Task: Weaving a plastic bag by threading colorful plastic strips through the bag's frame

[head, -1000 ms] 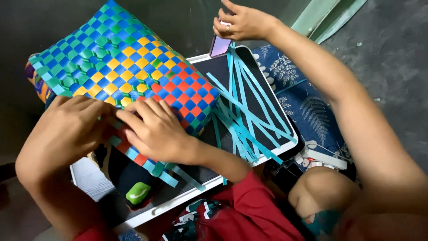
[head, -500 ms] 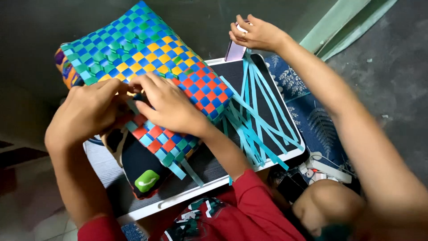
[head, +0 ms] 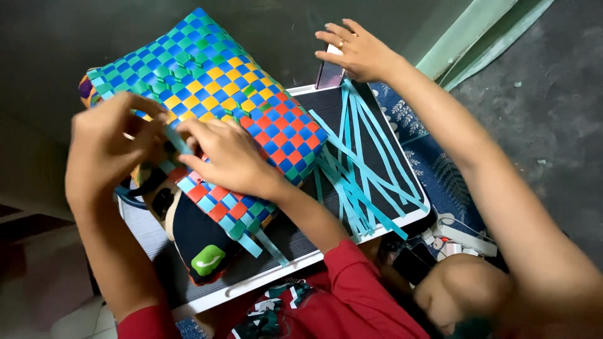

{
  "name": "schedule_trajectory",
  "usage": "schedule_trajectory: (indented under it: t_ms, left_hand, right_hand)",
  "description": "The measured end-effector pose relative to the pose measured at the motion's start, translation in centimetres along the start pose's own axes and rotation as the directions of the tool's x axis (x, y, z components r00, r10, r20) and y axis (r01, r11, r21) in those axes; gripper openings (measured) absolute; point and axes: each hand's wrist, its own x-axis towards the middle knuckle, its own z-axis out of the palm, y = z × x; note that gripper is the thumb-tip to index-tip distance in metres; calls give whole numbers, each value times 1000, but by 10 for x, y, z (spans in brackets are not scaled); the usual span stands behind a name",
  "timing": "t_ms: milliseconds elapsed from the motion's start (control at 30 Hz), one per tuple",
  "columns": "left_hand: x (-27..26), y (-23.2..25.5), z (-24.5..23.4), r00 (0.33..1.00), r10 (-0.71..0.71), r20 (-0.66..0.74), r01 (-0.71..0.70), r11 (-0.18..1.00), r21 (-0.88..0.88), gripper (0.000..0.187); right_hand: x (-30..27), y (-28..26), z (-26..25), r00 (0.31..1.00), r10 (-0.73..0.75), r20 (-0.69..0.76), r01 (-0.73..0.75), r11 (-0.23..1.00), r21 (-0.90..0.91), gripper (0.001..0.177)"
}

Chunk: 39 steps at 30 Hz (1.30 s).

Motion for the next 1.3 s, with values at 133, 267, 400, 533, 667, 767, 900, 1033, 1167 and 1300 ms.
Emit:
schedule_trajectory:
  t_ms: [133, 267, 400, 533, 667, 767, 900, 1033, 1167, 1300]
  left_hand:
    - [-4, -21, -2, 956, -10, -293, 63, 983, 172, 9]
    - [5, -42, 15, 855, -420, -303, 494, 837, 235, 40]
    - [11, -41, 19, 791, -598, -128, 605, 796, 11, 51]
    - [17, -31, 13, 727, -686, -43, 687, 724, 65, 48]
    - [23, -16, 8, 682, -732, 1, 729, 679, 92, 51]
    - [13, -40, 16, 751, -659, -41, 658, 742, 128, 48]
    - [21, -21, 6, 703, -711, 19, 705, 700, 113, 51]
    - [19, -27, 8, 726, -688, 17, 682, 722, 116, 50]
    - [10, -52, 17, 783, -621, -24, 619, 775, 131, 47]
    - [20, -25, 5, 715, -699, 19, 694, 713, 103, 51]
  right_hand:
    - [-4, -8, -4, 995, -74, -67, 76, 997, 20, 15]
    - [-8, -11, -7, 969, -183, -167, 182, 983, -25, 18]
    - [-11, -16, -11, 943, -235, -234, 222, 972, -78, 22]
    - [-11, -22, -11, 908, -274, -318, 240, 960, -143, 21]
    - [-10, -29, -16, 902, -286, -323, 241, 955, -172, 14]
    - [-5, -22, -6, 945, -228, -236, 199, 970, -143, 7]
    - [-9, -18, 2, 987, -133, -89, 128, 990, -64, 23]
    - [-9, -20, 5, 983, -170, -65, 161, 979, -128, 38]
    - [-6, -27, -1, 970, -232, -76, 208, 950, -234, 32]
    - [-7, -21, 0, 983, -170, -63, 162, 980, -115, 40]
